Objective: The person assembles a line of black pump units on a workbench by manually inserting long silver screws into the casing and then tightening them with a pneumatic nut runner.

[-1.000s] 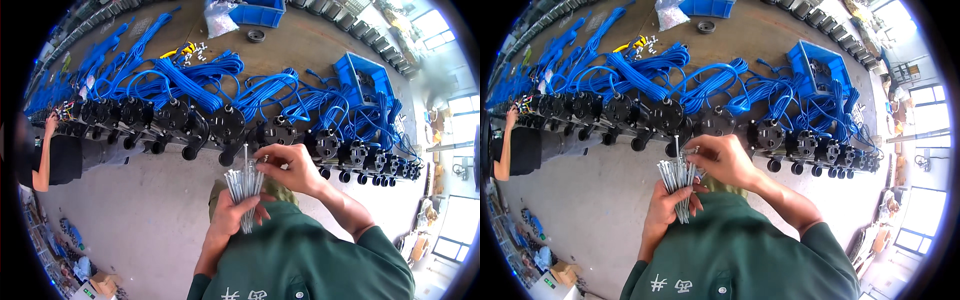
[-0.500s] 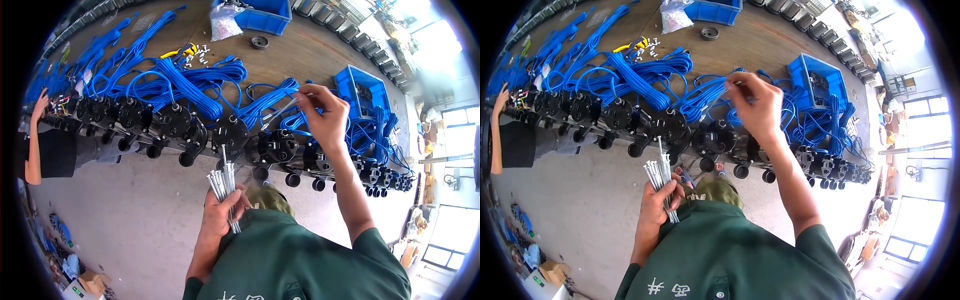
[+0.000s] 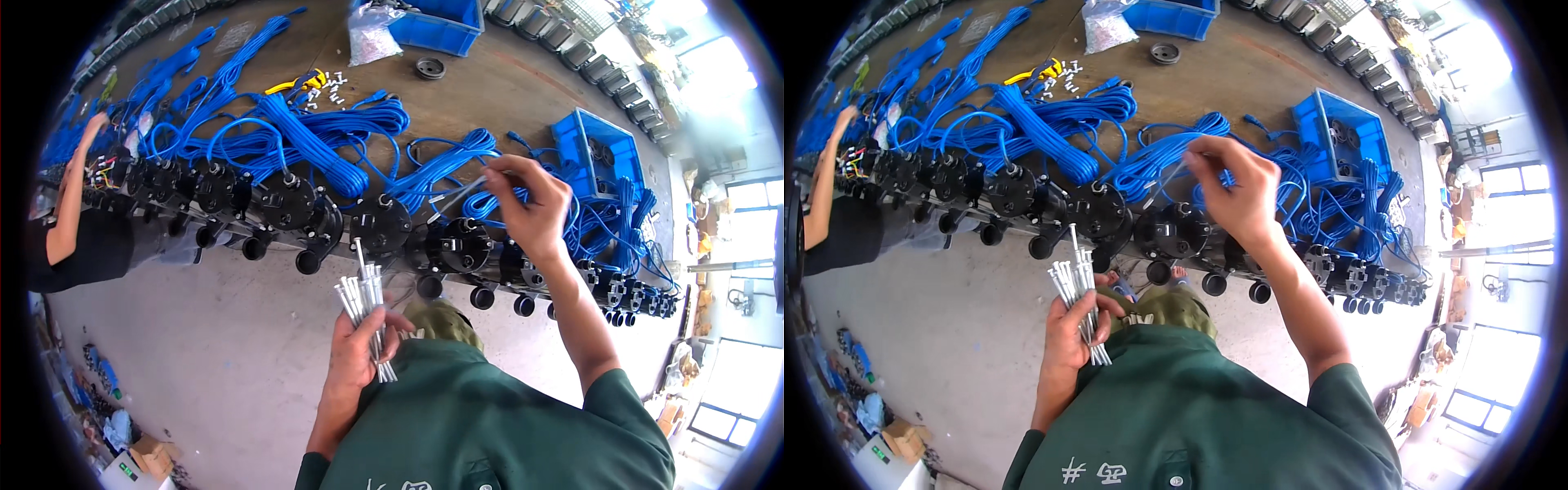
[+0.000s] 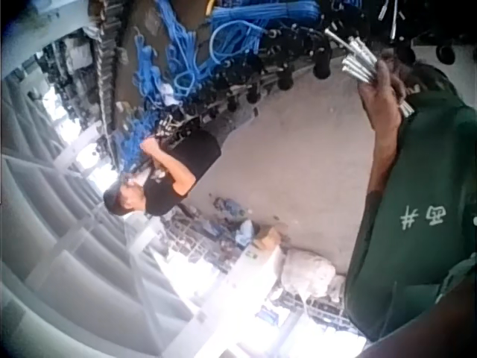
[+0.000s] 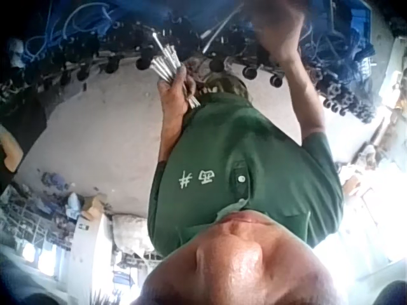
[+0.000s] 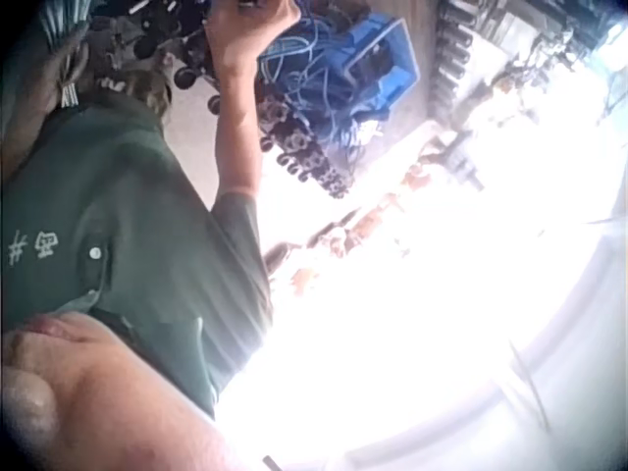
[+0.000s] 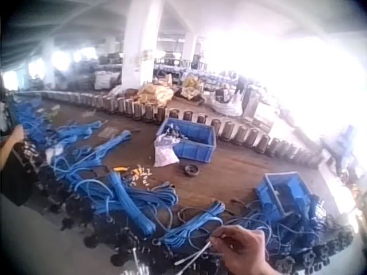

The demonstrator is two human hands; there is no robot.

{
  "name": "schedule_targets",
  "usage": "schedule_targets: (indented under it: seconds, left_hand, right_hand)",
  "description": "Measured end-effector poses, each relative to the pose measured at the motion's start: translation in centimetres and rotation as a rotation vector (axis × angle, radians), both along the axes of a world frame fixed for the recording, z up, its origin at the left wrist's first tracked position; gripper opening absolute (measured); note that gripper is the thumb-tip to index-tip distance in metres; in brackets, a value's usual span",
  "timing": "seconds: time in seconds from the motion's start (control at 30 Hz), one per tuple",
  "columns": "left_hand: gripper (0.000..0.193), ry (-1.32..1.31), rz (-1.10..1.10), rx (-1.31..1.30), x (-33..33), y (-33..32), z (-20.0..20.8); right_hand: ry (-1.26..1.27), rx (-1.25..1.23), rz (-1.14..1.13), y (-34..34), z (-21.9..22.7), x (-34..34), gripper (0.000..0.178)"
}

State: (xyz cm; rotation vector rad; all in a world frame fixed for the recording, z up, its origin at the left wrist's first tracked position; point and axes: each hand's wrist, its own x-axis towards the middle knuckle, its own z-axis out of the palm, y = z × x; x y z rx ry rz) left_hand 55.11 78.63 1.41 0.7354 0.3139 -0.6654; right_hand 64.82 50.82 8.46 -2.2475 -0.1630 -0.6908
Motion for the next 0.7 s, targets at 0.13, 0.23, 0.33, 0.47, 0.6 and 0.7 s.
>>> schedule_targets:
  seconds: [0.13, 0.23, 0.33, 0.47, 0.6, 0.7]
  left_hand:
    - [0.017, -0.039, -0.035, 0.041, 0.3, -0.9, 0.6]
    - [0.016, -0.053, -0.008, 0.007, 0.3, -1.5, 0.4]
    - [0.014, -0.088, 0.051, 0.043, 0.4, -2.2, 0.2]
    - [0.013, -0.21, 0.134, 0.267, 1.1, -3.2, 0.6]
    - [0.007, -0.305, -0.083, 0.272, 1.1, -2.9, 0.2]
    - [0.01, -0.303, -0.145, 0.225, 0.5, -2.8, 0.6]
  right_hand:
    - [0.032, 0.239, -0.05, 0.4, 1.1, -0.9, 0.011]
    - [0.044, 0.2, -0.033, -0.7, 0.9, -0.4, 0.01]
    - [0.063, 0.19, -0.02, -1.0, 1.5, -1.1, 0.01]
    - [0.27, 0.342, 0.06, 0.4, 2.2, -2.3, 0.01]
    - [0.32, 0.341, 0.091, 1.6, 1.3, -3.9, 0.009]
    - [0.392, 0.404, 0.134, 1.0, 0.9, -3.8, 0.009]
